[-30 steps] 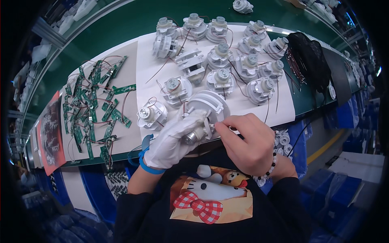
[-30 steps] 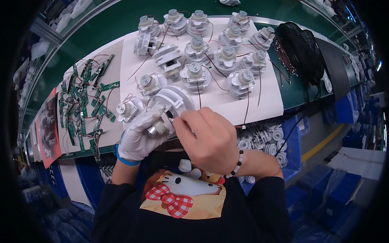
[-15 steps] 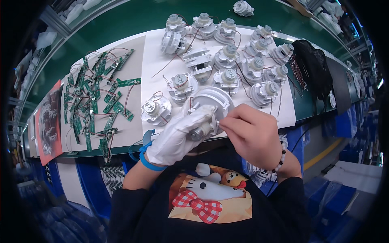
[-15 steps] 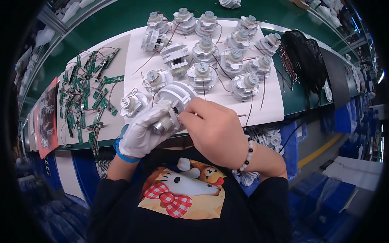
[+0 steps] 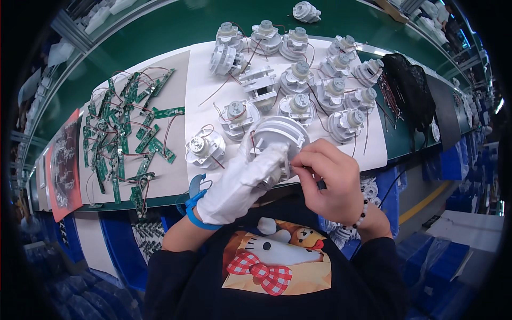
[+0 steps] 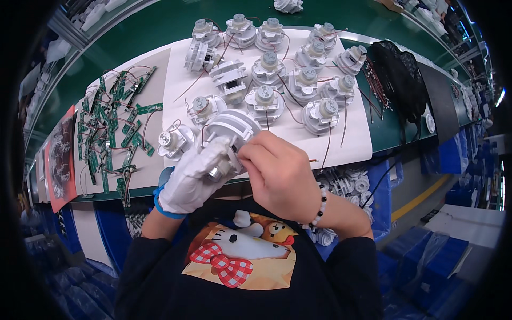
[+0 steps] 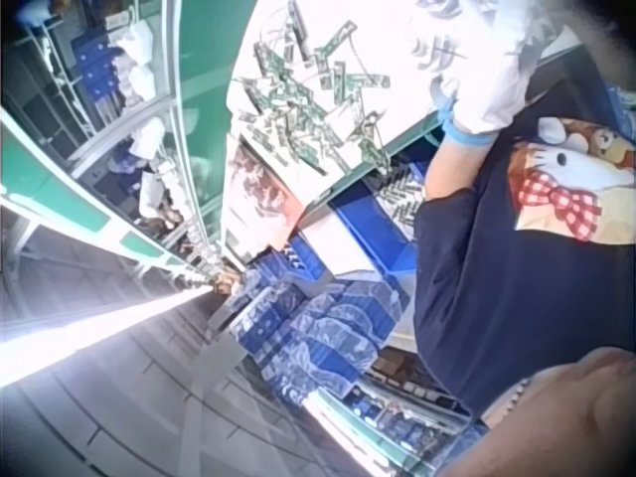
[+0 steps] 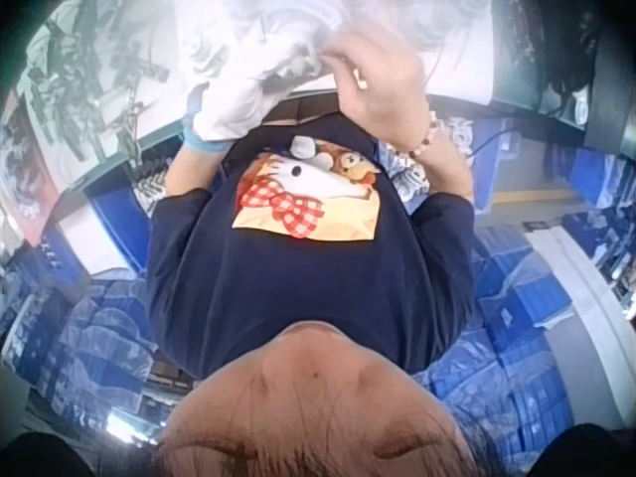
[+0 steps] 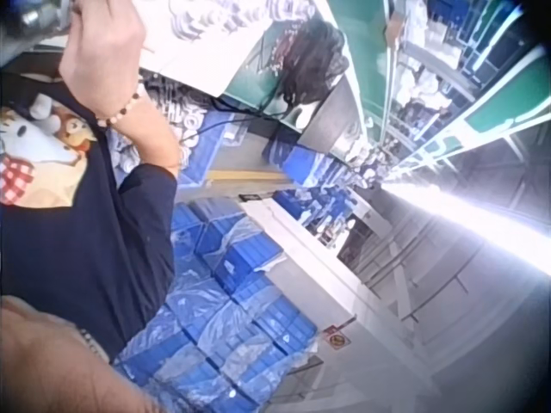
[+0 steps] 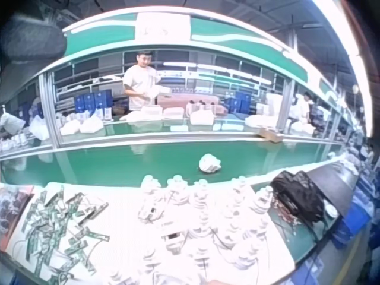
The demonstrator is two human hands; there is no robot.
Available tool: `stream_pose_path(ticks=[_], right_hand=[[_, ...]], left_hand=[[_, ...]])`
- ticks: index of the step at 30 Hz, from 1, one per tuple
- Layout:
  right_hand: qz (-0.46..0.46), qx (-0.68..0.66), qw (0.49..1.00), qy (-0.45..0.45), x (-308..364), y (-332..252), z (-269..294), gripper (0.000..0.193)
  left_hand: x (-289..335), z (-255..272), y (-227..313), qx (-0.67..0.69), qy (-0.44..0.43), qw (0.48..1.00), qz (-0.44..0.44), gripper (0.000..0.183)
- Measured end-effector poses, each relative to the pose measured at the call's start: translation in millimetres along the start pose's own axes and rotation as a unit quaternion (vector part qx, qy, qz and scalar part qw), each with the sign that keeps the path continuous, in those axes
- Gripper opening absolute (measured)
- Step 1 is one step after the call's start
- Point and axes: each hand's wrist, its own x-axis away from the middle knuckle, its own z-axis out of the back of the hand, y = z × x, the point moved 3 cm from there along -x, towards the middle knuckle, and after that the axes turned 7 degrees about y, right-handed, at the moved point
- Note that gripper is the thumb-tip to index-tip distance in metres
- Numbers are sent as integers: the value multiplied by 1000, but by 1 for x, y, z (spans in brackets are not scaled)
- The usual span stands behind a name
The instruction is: The person assembles small white electronic components on a factory workbench. They pick up white plastic housings and green circuit boards, connect wires to the components, and place the assembled units on the table. The process involves repetitive handling of individual parts and manual wiring.
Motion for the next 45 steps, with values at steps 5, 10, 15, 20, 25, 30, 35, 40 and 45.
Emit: stream_pose_path(ticks=[5, 10, 15, 20, 25, 30, 35, 40, 45], right_hand=[[15, 6, 999, 39, 10, 2, 1, 19], [43, 95, 994, 19, 18, -5, 31, 37], [116, 148, 975, -119, 19, -10, 25, 67], [86, -2, 996, 16, 33, 1, 49, 64], [25, 46, 930, 363, 59, 40, 100, 73], [-225, 69, 865, 443, 75, 177, 135, 89], [-240, 200, 847, 431, 114, 220, 127, 87], [-240, 151, 869, 406, 96, 216, 111, 90], [-237, 189, 860, 412, 97, 215, 109, 90]], left_hand=[[2, -13, 0, -88, 8, 996, -13, 42], [3, -26, 4, -340, -7, 940, -26, 58], [3, -45, 1, -368, -123, 920, 55, 74], [26, -53, 12, -210, -248, 941, 93, 79], [43, -32, 12, -165, -257, 948, 82, 76], [39, -23, 8, -152, -184, 961, 137, 79], [21, -23, -6, -196, -182, 955, 124, 72], [19, -36, -15, -297, -212, 928, 77, 61], [-2, -30, -49, -692, -182, 657, -237, 35]])
